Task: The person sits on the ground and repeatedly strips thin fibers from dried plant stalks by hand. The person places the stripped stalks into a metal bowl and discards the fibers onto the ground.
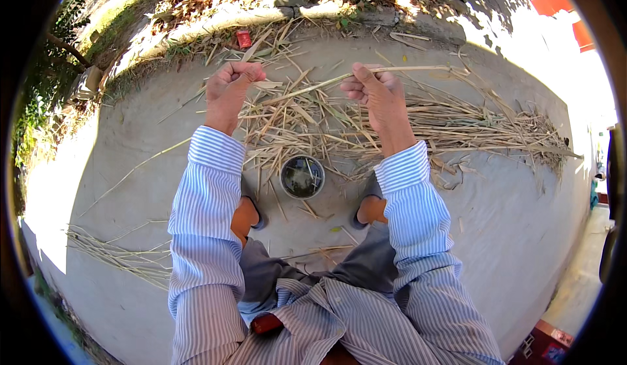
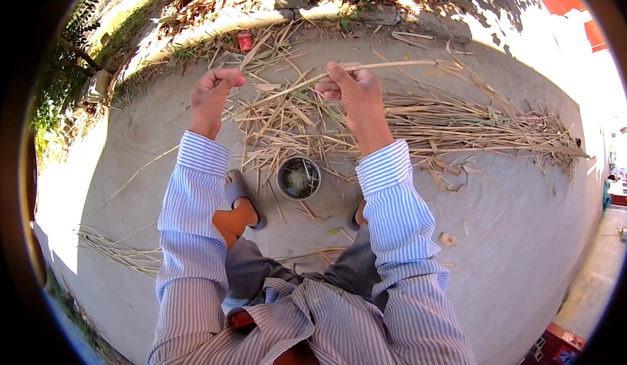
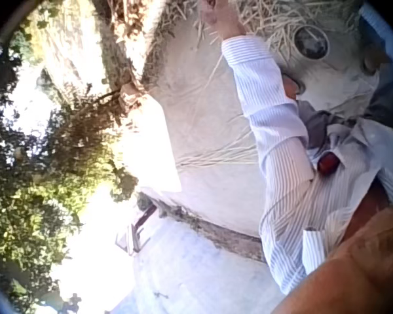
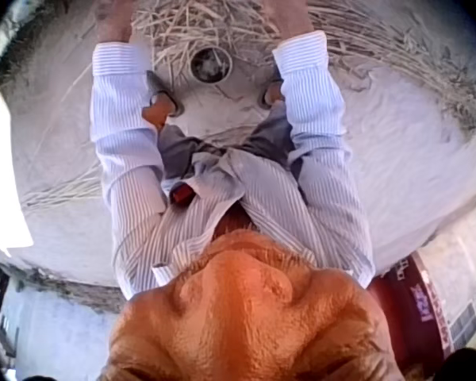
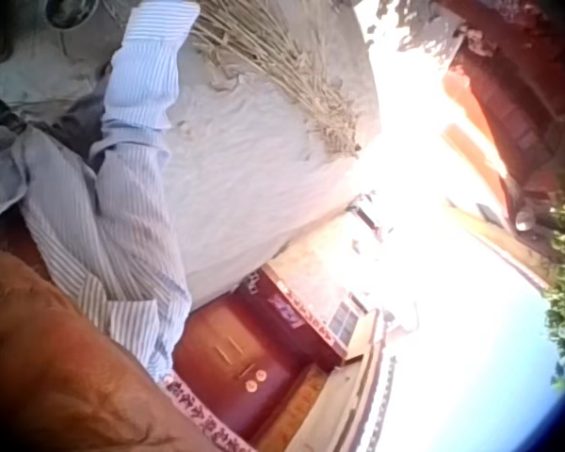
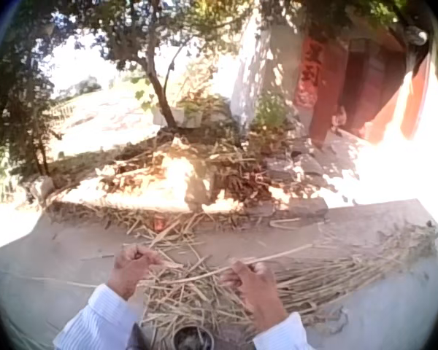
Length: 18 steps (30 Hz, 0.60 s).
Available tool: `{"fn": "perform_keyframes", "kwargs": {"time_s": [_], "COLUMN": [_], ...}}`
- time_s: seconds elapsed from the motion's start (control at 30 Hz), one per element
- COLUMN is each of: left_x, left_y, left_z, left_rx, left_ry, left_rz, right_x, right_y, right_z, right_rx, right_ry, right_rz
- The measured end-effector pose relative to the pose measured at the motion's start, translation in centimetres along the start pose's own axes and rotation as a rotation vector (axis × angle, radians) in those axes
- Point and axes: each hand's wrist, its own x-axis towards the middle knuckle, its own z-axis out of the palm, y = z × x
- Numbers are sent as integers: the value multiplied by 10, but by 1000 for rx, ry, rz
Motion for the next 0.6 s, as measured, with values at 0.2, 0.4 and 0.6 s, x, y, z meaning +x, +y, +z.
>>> {"fn": "perform_keyframes", "kwargs": {"time_s": [0.2, 0.4, 0.6], "left_x": [-8, -12, -1], "left_y": [5, 13, 8], "left_z": [16, 19, -3], "left_rx": [345, 251, 101], "left_ry": [-491, -440, -96], "left_rz": [-104, -132, -185], "right_x": [-7, -12, -11], "right_y": [-5, -10, -10], "right_z": [-5, -3, 0], "right_rx": [32, -19, -125], "right_ry": [-160, -173, -222], "right_rz": [52, 85, 86]}}
